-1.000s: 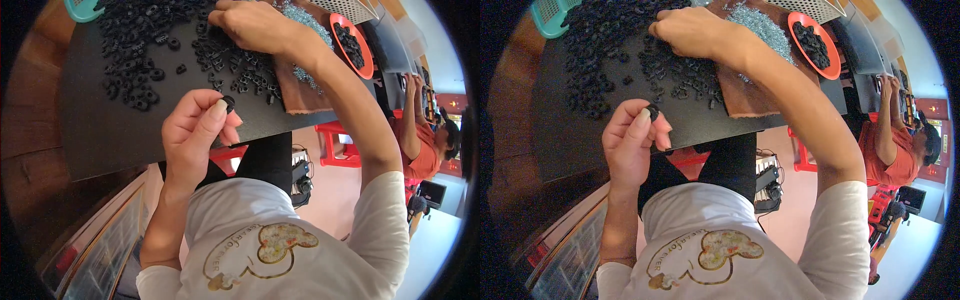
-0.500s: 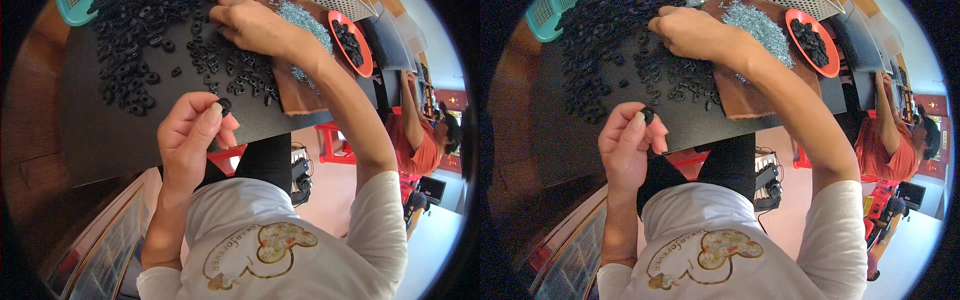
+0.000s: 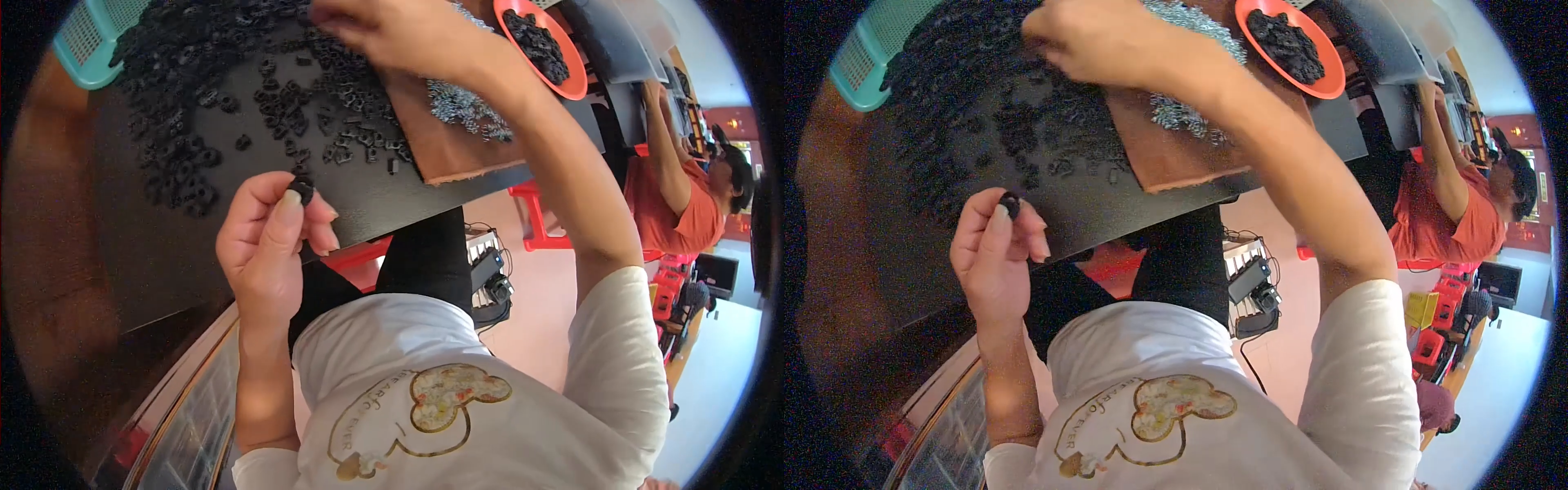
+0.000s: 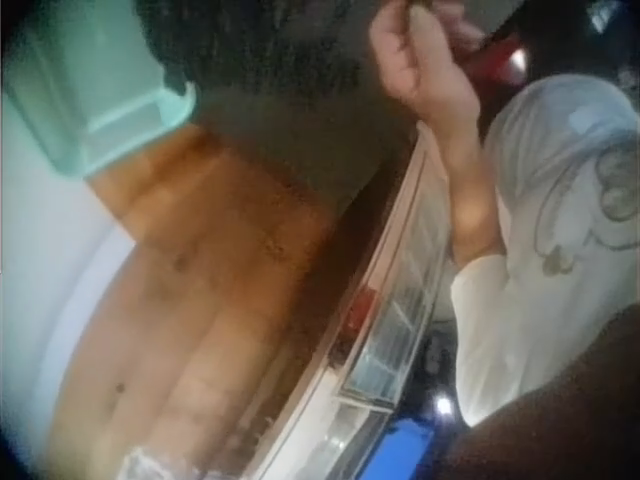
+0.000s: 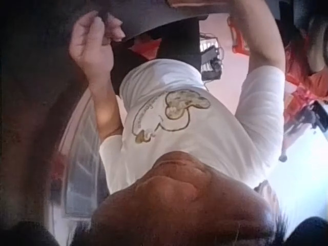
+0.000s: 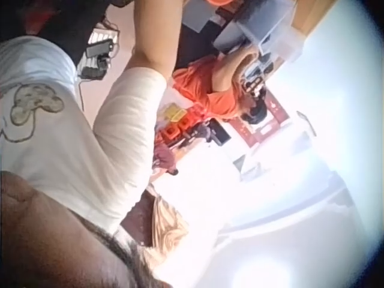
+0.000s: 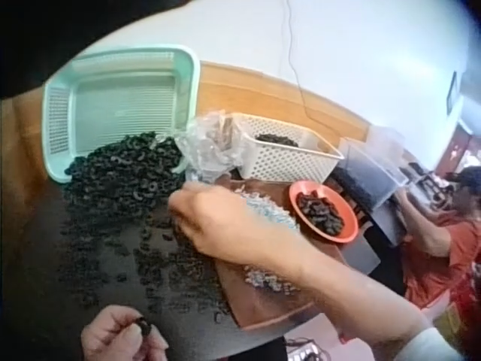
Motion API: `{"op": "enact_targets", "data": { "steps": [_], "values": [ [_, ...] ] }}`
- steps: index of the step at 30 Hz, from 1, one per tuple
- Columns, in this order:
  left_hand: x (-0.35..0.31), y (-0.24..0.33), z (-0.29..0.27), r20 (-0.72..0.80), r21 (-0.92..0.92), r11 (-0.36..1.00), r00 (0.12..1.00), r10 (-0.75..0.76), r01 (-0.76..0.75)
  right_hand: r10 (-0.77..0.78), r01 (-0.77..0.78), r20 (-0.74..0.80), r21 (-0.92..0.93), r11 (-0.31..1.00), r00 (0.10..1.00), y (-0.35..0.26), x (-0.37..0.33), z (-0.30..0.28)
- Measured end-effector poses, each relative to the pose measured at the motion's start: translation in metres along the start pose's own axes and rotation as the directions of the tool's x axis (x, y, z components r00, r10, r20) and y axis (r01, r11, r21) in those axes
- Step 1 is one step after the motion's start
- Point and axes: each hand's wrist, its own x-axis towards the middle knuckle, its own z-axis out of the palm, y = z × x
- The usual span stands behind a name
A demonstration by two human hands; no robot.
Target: Placing small silver beads into black plastic rings as part of a manual assembly task.
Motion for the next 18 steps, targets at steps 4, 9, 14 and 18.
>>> {"op": "enact_targets", "data": {
  "steps": [4,9,14,18],
  "values": [
    [-0.002,-0.005,-0.001,0.01,0.057,0.998,0.999,0.031,-0.032,0.134,-0.169,0.162,0.226,0.959,0.978,0.0,-0.039,-0.057],
    [-0.002,-0.005,0.003,0.014,0.12,0.992,1.0,0.028,-0.03,0.179,-0.208,0.138,0.239,0.948,0.974,0.004,-0.108,-0.057],
    [-0.002,-0.004,0.006,0.006,0.143,0.989,1.0,0.026,-0.027,0.091,-0.089,0.222,-0.017,0.996,0.971,-0.018,-0.122,-0.046],
    [-0.002,-0.004,0.007,0.02,0.171,0.985,0.999,0.025,-0.028,0.089,-0.068,0.209,-0.11,0.992,0.974,-0.02,-0.124,-0.039]
  ]
}}
